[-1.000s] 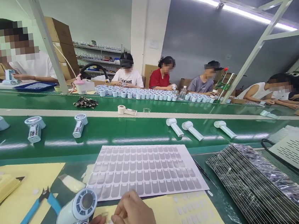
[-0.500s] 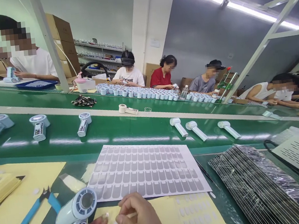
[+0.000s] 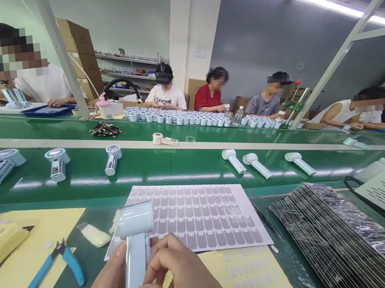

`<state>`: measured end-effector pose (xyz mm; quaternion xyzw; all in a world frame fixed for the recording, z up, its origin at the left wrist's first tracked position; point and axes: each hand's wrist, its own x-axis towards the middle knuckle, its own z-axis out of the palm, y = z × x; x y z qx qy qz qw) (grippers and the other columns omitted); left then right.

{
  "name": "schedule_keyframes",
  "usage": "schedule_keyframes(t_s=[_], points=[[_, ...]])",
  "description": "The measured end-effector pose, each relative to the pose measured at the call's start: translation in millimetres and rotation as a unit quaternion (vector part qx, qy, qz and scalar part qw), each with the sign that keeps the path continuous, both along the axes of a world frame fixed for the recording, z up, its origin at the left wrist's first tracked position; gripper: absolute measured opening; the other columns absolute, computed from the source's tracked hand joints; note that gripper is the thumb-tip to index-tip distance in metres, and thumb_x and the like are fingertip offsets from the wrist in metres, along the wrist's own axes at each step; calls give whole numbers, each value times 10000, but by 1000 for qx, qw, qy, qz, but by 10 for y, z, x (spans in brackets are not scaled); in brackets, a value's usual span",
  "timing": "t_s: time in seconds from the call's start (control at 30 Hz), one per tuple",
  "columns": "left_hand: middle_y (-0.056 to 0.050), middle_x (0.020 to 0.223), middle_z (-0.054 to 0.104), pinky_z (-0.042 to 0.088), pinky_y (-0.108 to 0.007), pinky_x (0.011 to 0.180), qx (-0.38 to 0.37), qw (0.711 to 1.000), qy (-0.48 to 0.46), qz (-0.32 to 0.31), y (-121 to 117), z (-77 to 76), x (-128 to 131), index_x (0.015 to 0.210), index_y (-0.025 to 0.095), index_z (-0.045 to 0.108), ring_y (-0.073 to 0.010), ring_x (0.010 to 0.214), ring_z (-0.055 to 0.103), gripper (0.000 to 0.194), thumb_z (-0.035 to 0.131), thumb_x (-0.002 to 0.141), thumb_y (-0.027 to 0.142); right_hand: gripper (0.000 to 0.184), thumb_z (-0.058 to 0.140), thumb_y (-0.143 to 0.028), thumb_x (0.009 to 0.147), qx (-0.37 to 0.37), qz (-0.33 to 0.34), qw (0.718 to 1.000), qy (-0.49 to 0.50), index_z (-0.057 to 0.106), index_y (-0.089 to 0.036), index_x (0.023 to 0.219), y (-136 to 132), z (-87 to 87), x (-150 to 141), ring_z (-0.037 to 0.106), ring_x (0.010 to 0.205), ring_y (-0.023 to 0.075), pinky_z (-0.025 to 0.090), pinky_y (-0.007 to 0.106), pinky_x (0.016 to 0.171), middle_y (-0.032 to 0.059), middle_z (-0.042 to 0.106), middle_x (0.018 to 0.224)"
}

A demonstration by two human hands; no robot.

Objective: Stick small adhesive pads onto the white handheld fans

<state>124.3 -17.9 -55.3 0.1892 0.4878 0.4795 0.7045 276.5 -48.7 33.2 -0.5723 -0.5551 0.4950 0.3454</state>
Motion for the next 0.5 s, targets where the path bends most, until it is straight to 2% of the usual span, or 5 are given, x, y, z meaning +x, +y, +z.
schedule_keyframes(t_s=[0.17,0.3,0.4,0.43,0.5], points=[[-54,1121,764,626,-432,855,-60,998,-37,3,15,167,123,1183,304,707,-373,1209,634,479,744,746,497,276,799,-55,718,-11,10,999,-36,577,-210,665,23,50,80,624,808,126,415,218,611,-37,564,969],[-30,1159,751,639,-348,813,-35,999,-19,-4,33,227,159,1212,294,721,-329,1198,641,523,788,747,522,221,801,-135,744,36,33,997,-60,604,-229,703,54,-180,94,661,798,141,441,228,599,-29,585,1000],[-28,1136,756,646,-304,730,-63,998,-22,17,83,248,168,1199,289,730,-292,1135,677,460,783,778,468,289,823,-63,648,209,-33,968,-137,590,-224,705,87,-506,0,694,727,146,446,236,576,-33,615,947],[-23,1116,759,642,-286,703,-78,996,-32,24,102,261,170,1195,291,729,-275,1104,690,432,786,785,417,298,816,-59,642,287,-63,943,-159,574,-222,702,95,-598,-40,696,697,148,434,231,544,-33,621,910],[-33,1016,767,637,-290,652,-108,992,-67,20,132,313,178,1176,269,735,-272,1016,717,397,784,796,377,227,763,-153,762,434,-108,879,-168,553,-228,715,99,-703,-101,681,628,139,410,222,474,-23,631,855]])
